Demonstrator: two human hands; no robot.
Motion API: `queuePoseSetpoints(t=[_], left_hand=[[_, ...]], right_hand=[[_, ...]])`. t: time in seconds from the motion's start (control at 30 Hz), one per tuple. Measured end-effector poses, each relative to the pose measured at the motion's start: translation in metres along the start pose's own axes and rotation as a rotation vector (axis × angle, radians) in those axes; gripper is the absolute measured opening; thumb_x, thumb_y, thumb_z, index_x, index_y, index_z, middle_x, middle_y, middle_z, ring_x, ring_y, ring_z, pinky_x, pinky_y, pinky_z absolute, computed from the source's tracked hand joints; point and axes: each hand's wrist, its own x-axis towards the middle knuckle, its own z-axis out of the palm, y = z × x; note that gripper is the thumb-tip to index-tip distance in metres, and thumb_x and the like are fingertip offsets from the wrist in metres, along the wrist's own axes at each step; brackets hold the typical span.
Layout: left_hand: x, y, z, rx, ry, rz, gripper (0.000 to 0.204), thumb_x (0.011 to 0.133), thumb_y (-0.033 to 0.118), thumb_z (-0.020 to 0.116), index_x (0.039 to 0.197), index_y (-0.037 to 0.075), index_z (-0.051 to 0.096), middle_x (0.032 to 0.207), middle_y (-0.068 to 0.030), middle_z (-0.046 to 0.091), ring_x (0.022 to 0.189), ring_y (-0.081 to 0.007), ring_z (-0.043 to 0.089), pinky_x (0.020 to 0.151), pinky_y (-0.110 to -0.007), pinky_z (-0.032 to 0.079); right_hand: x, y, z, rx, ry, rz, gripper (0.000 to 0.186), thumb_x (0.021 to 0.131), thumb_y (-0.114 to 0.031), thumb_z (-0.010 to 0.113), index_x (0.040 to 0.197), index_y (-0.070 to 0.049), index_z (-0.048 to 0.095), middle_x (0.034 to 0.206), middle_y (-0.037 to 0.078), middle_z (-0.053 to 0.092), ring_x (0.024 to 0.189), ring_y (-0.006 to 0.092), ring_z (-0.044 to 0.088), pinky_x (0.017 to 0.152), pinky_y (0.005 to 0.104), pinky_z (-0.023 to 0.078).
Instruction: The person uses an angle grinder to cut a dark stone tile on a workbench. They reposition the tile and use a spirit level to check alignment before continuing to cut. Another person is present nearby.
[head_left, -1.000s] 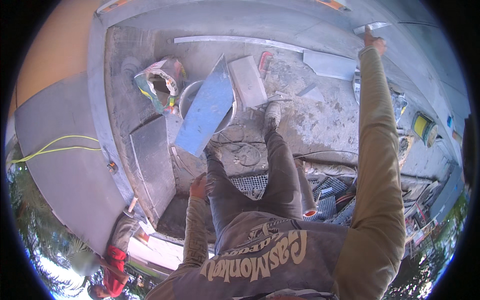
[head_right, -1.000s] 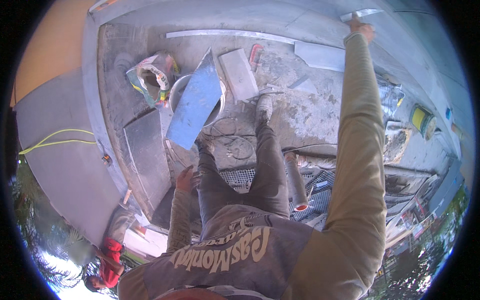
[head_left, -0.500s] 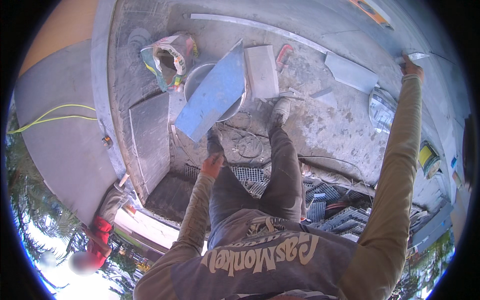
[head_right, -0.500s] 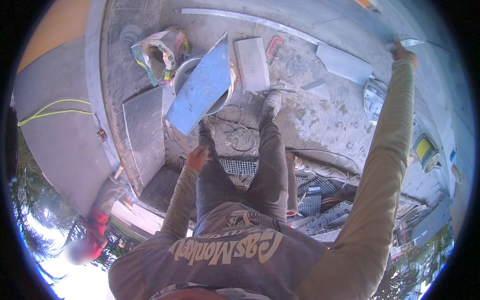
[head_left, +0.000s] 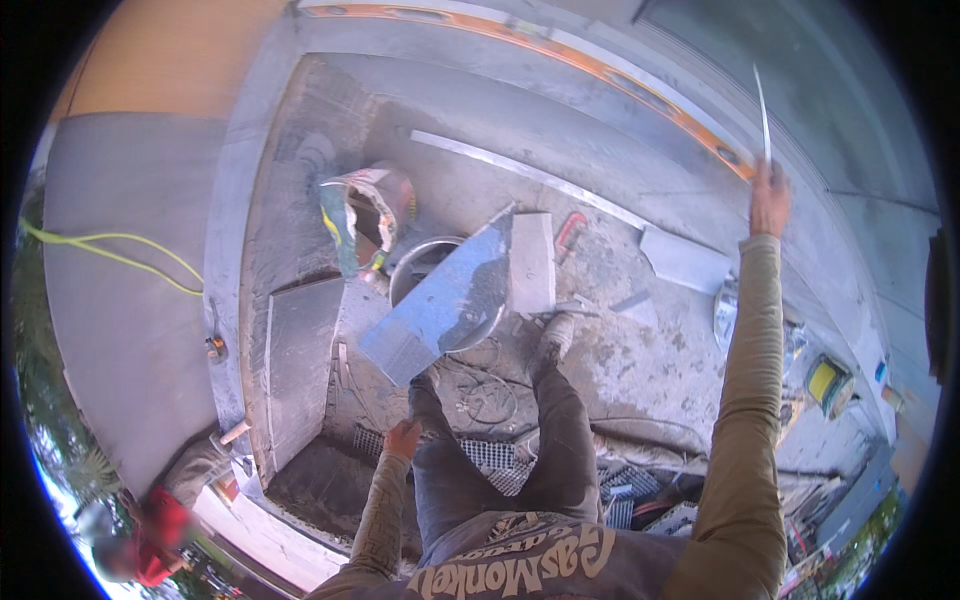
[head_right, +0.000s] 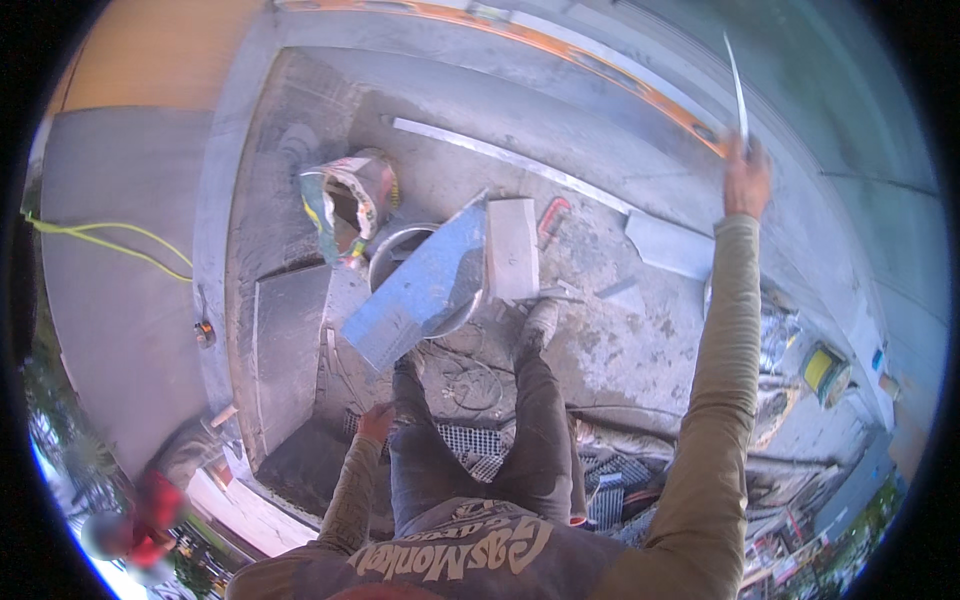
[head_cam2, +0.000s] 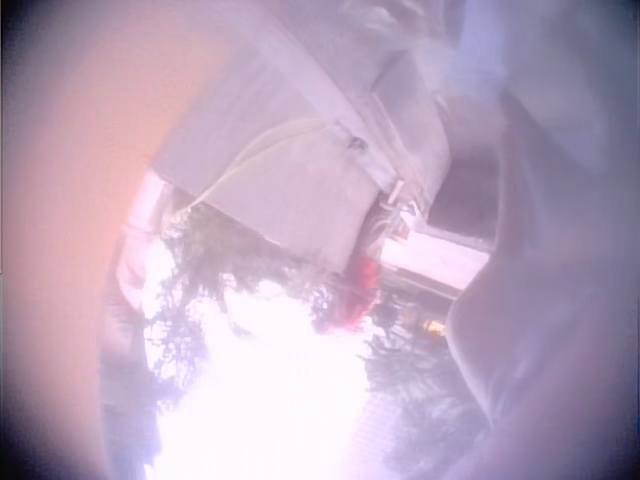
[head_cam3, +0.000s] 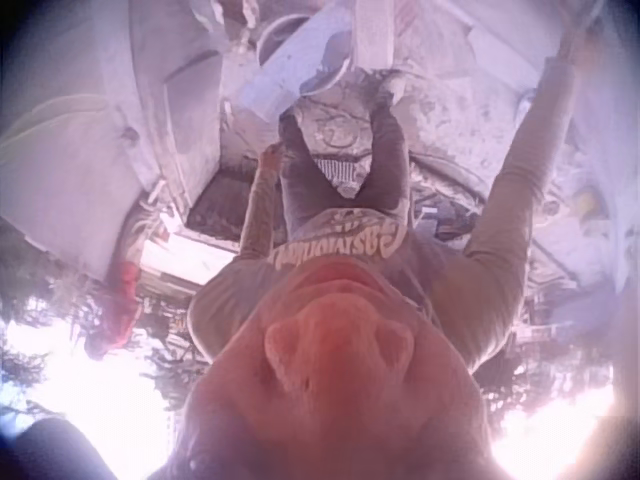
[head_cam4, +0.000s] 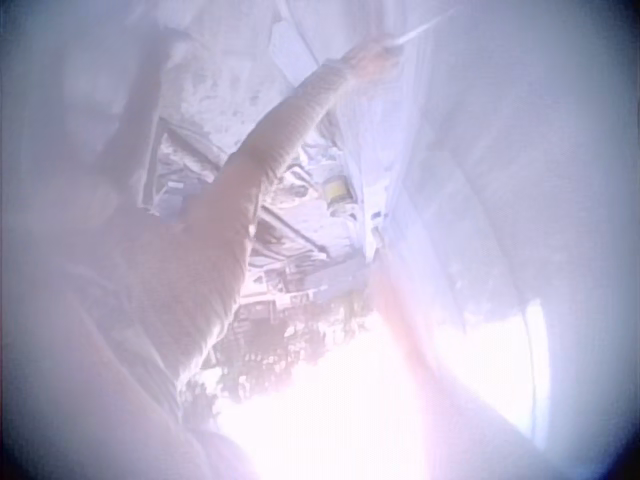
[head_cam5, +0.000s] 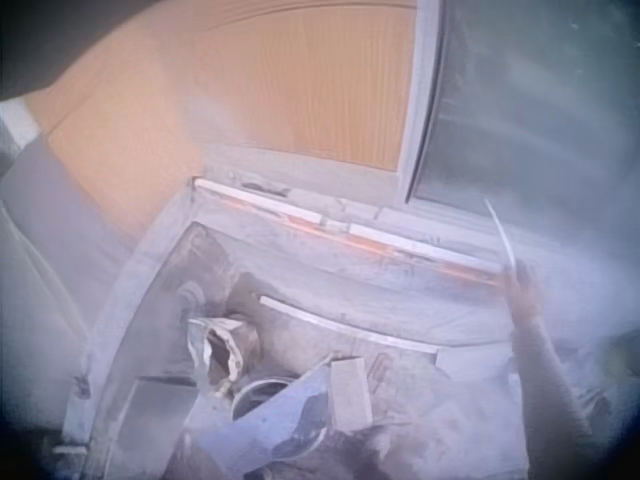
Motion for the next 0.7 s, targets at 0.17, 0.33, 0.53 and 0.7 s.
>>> queuePoseSetpoints(t=[0.17,0.33,0.53,0.7], left_hand=[[-0.006,-0.003,-0.006,-0.406,-0.101,-0.174,0.051,0.091,0.039,0.068,0.128,0.004,0.067,0.097,-0.0176,0.076,0.088,-0.0285,0.075,0.08,-0.042,0.057],[-0.002,0.015,-0.033,-0.265,0.098,0.019,0.048,0.09,0.036,0.069,0.126,0.005,0.065,0.089,-0.0202,0.072,0.081,-0.0279,0.072,0.075,-0.041,0.056],[0.107,0.143,-0.145,-0.979,-0.117,0.548,0.038,0.105,0.022,0.059,0.136,0.001,0.057,0.116,-0.0079,0.066,0.095,-0.0176,0.067,0.086,-0.034,0.057],[0.159,0.288,-0.219,-1.258,-0.518,0.424,0.068,0.1,0.047,0.061,0.15,0.006,0.038,0.149,-0.0165,0.046,0.128,-0.0337,0.055,0.096,-0.049,0.056]], right_hand=[[0.0,-0.19,0.074,-0.397,-0.231,-0.494,0.07,0.079,-0.063,0.076,0.136,-0.024,0.062,0.133,0.011,0.062,0.127,0.0333,0.06,0.103,0.0457,0.05],[0.017,-0.229,0.117,-0.847,-0.4,-0.617,0.057,0.084,-0.055,0.071,0.135,-0.029,0.065,0.122,0.013,0.071,0.114,0.0325,0.068,0.095,0.0488,0.055],[-0.181,-0.186,0.05,-0.482,-0.444,-0.681,0.05,0.084,-0.048,0.071,0.124,-0.019,0.072,0.117,0.014,0.073,0.103,0.0339,0.071,0.083,0.0449,0.059],[-0.473,-0.185,-0.034,-0.282,-0.464,-0.331,0.025,0.072,-0.012,0.077,0.095,-0.014,0.067,0.092,0.005,0.073,0.08,0.0274,0.069,0.063,0.0425,0.059]])
